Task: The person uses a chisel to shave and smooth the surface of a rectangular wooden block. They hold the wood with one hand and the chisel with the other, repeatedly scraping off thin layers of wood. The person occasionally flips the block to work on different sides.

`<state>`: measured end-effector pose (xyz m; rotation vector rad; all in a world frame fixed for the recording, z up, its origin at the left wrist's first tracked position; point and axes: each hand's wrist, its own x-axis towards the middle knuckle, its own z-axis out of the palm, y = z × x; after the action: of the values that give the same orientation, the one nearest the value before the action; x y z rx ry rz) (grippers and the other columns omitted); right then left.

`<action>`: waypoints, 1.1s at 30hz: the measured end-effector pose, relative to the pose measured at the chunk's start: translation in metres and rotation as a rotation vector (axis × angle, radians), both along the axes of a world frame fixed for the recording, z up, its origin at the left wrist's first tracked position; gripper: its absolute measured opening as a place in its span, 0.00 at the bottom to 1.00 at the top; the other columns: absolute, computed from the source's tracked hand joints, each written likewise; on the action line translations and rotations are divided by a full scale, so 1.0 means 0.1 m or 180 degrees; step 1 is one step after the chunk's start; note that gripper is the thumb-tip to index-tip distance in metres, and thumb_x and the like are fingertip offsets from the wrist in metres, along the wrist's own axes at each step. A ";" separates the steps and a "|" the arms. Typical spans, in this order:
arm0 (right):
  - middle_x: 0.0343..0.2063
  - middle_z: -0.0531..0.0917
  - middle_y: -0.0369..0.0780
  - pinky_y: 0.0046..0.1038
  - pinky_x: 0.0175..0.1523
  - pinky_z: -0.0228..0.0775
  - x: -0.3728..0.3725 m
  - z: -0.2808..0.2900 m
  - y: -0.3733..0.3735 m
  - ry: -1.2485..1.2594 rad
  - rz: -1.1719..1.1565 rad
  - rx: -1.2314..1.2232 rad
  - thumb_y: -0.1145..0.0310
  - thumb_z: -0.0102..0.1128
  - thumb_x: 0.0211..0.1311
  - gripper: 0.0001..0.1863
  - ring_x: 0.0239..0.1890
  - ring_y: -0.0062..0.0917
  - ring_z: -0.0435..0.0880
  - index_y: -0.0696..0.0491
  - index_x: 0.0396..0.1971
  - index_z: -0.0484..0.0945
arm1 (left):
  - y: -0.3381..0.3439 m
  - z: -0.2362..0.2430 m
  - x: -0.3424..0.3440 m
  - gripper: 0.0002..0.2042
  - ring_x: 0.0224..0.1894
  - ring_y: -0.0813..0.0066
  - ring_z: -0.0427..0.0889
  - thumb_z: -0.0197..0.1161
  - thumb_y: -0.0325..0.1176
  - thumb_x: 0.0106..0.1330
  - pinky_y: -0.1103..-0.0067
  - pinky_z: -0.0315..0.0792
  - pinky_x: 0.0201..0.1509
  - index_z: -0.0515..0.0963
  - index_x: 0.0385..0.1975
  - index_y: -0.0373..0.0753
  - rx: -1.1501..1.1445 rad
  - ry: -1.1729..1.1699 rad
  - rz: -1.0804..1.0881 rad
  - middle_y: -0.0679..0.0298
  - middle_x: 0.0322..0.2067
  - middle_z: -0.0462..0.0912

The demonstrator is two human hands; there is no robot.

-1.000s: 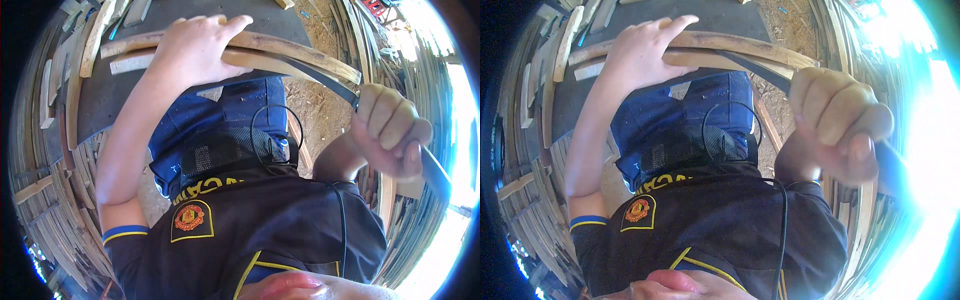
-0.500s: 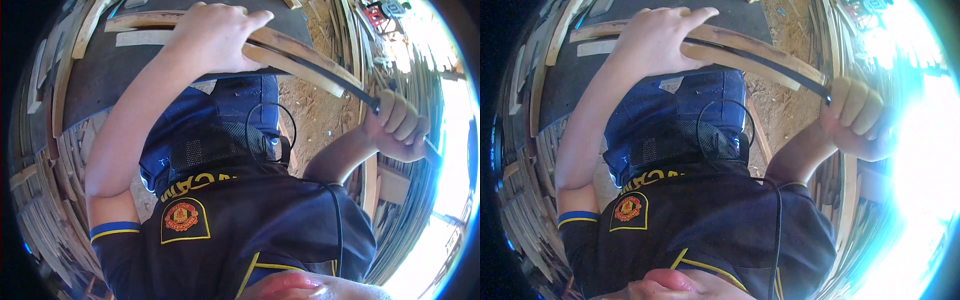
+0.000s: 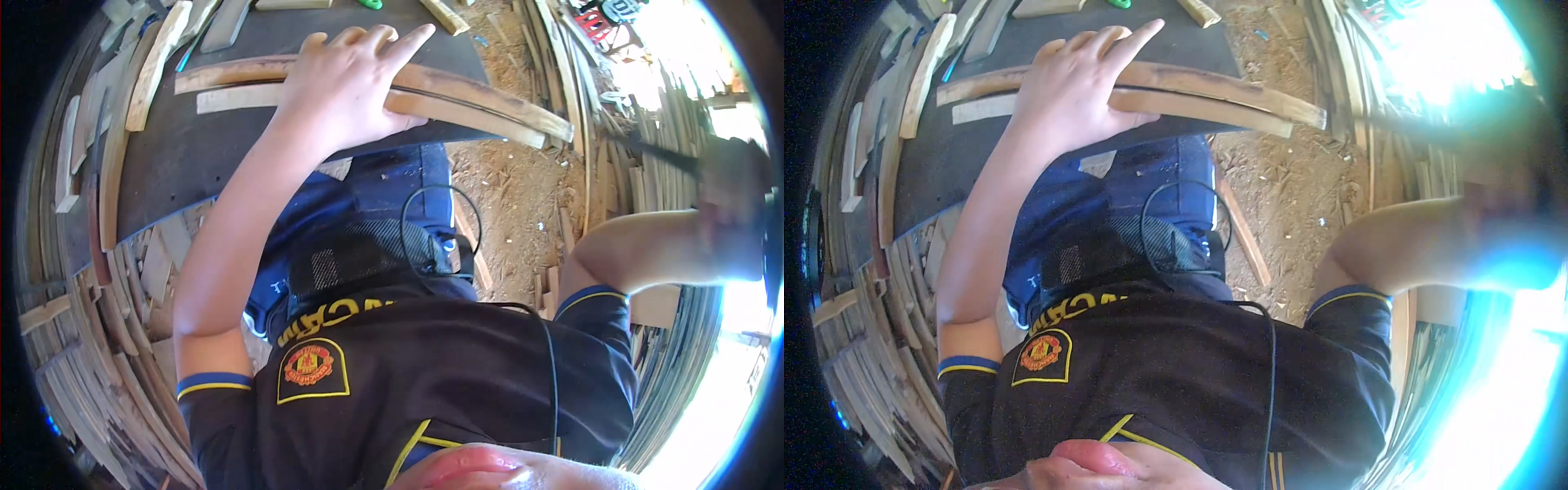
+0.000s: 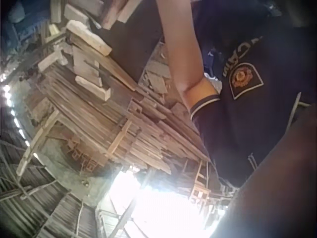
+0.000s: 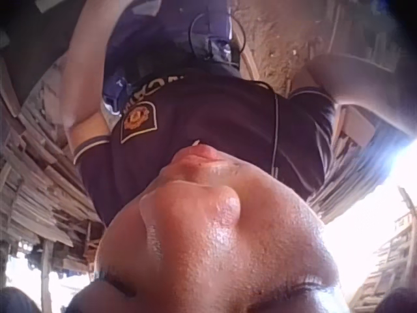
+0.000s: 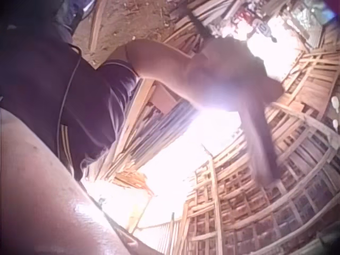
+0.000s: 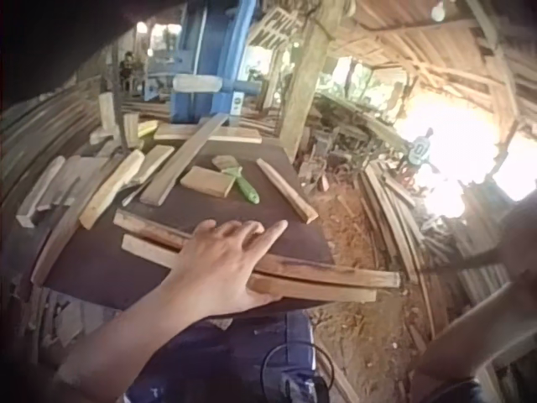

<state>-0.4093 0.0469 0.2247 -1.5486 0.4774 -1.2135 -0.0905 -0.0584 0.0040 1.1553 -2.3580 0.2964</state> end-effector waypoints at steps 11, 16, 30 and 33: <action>0.43 0.88 0.40 0.25 0.49 0.77 -0.19 -1.58 -0.39 0.2807 -0.2415 -0.0326 0.68 0.77 0.53 0.18 0.41 0.21 0.84 0.57 0.43 0.86 | 0.16 0.18 -0.02 0.50 0.68 0.60 0.69 0.73 0.59 0.51 0.47 0.57 0.72 0.55 0.76 0.61 0.0203 -0.0309 0.0056 0.61 0.65 0.72; 0.41 0.89 0.38 0.25 0.53 0.75 -0.37 -1.88 -0.38 0.2250 -0.2129 -0.0254 0.65 0.81 0.50 0.24 0.43 0.18 0.84 0.58 0.46 0.86 | 0.09 0.16 -0.01 0.50 0.67 0.57 0.71 0.71 0.62 0.51 0.44 0.57 0.70 0.55 0.75 0.59 0.0086 -0.0426 -0.0066 0.60 0.65 0.72; 0.21 0.80 0.32 0.16 0.19 0.56 -0.31 -2.42 -0.53 0.1330 -0.2586 0.0623 0.66 0.80 0.51 0.21 0.15 0.09 0.70 0.63 0.42 0.84 | 0.31 0.07 0.96 0.26 0.56 0.56 0.76 0.78 0.45 0.55 0.64 0.71 0.60 0.79 0.50 0.38 -0.0248 0.0541 0.0447 0.55 0.51 0.75; 0.26 0.83 0.39 0.18 0.20 0.62 -0.32 -2.51 -0.54 0.0699 -0.2330 0.0683 0.67 0.76 0.55 0.25 0.18 0.16 0.75 0.67 0.47 0.79 | 0.27 0.16 1.36 0.19 0.58 0.57 0.78 0.75 0.37 0.60 0.66 0.70 0.63 0.80 0.49 0.39 0.0107 0.0311 0.0773 0.57 0.51 0.79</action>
<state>-0.4415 -0.0075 -0.0259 -1.3598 1.3583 -1.4670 0.0450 -0.0311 0.0197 1.4418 -2.1478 0.2767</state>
